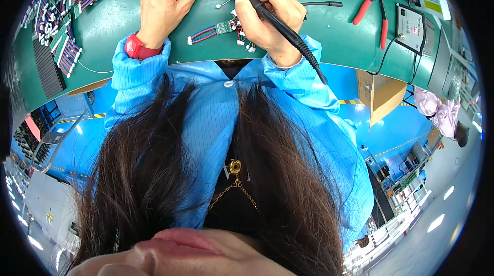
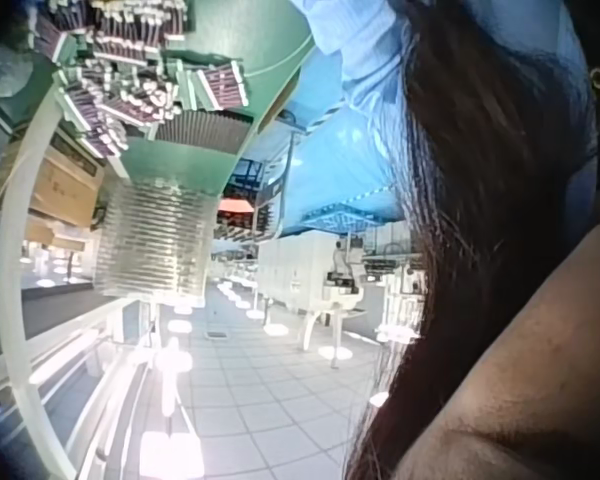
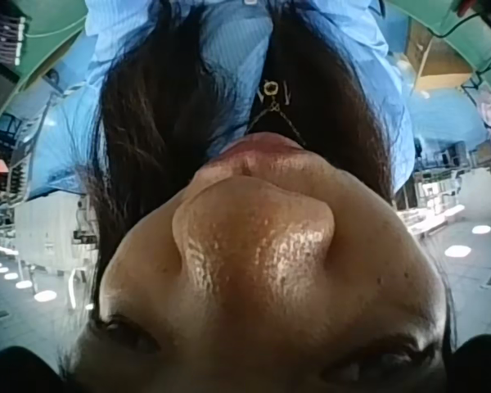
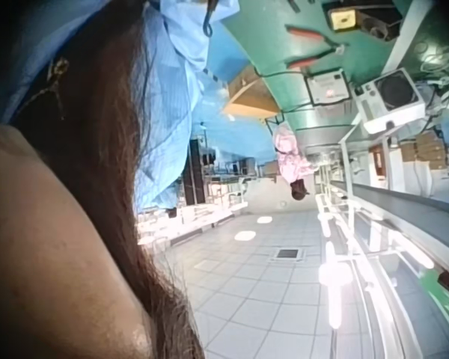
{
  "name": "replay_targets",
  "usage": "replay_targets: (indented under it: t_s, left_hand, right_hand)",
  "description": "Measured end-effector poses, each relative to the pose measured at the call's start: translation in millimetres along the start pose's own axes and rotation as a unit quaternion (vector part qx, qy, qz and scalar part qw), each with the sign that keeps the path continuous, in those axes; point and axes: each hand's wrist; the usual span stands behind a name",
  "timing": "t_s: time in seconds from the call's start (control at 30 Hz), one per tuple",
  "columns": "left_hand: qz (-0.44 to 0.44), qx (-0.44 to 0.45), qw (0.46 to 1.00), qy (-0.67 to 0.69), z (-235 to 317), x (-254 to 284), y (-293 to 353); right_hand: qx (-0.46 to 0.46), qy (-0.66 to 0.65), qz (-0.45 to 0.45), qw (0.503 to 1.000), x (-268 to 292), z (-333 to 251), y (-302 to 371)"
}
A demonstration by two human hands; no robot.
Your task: Soldering electronic components and wire connectors onto green printed circuit boards at a workbench.
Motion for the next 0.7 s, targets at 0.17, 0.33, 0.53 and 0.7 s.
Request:
replay_targets:
  t_s: [0.17, 0.33, 0.53, 0.7]
  left_hand:
    - [-0.013, 0.031, 0.999, 0.005, 4.4, 6.3, -1.3]
    - [-0.008, 0.029, 1.0, 0.004, 6.4, 4.9, -1.9]
    - [-0.004, 0.03, 1.0, -0.003, 4.8, 2.8, 0.8]
    - [-0.005, 0.026, 1.0, -0.002, 4.7, 2.7, 0.4]
  right_hand:
    - [0.032, 0.012, 0.016, 0.999, 5.1, -4.0, -1.0]
    - [0.025, 0.009, 0.015, 1.0, 5.1, -0.6, 0.5]
    - [0.008, -0.006, 0.004, 1.0, 2.6, -1.5, 3.5]
    - [0.014, -0.002, 0.003, 1.0, 2.5, -2.1, 3.1]
Point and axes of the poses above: each hand's wrist, its own y-axis away from the middle knuckle, its own x-axis out of the back of the hand, z = x × y, and after that the axes turned 12 degrees about y, right-handed
